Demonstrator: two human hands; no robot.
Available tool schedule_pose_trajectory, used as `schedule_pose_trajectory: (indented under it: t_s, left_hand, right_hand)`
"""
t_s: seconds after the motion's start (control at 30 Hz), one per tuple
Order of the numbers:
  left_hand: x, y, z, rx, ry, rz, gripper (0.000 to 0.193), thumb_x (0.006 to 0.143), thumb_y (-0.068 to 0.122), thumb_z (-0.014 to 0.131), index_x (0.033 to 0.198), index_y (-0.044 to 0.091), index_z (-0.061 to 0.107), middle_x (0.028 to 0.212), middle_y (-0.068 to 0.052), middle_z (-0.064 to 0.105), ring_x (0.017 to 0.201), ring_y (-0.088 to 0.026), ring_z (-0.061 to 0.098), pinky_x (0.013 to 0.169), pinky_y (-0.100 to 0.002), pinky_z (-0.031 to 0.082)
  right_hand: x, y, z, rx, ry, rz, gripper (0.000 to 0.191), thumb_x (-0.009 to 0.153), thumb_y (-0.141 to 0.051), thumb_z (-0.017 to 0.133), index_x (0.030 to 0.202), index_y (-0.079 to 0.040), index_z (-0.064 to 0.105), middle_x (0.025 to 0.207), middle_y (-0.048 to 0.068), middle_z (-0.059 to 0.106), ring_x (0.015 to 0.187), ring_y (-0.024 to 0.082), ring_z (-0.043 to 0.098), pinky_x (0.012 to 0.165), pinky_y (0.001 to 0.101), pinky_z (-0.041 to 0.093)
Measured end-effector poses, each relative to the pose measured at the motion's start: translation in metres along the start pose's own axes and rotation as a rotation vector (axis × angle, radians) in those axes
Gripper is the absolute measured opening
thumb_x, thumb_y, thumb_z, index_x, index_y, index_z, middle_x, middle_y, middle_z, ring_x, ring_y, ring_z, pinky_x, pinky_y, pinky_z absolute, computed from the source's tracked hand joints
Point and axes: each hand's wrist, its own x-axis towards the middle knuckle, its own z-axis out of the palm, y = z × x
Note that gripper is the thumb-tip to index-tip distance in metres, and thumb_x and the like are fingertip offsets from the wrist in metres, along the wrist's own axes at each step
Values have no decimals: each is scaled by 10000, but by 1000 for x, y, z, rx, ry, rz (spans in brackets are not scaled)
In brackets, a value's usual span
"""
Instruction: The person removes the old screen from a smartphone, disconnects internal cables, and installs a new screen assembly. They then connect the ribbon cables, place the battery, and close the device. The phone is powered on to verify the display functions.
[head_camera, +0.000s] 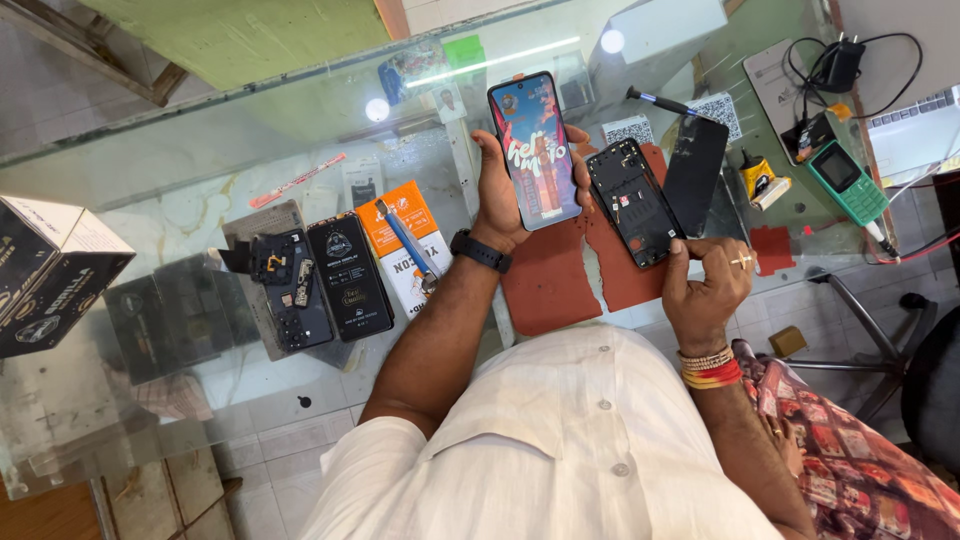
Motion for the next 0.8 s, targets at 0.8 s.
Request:
schedule_pose_trajectory:
  t_s: [0.8]
  left_hand:
    - [5,15,9,-40,-176,-76,1206,799,933,443,1417,-102,473,1033,-257,686,885,-346,729,809,-484,618]
  right_hand:
    - [19,-7,3,-16,-10,-23,155,955,-25,769,872,-52,641,859,84,656,814,286,596,828,433,423]
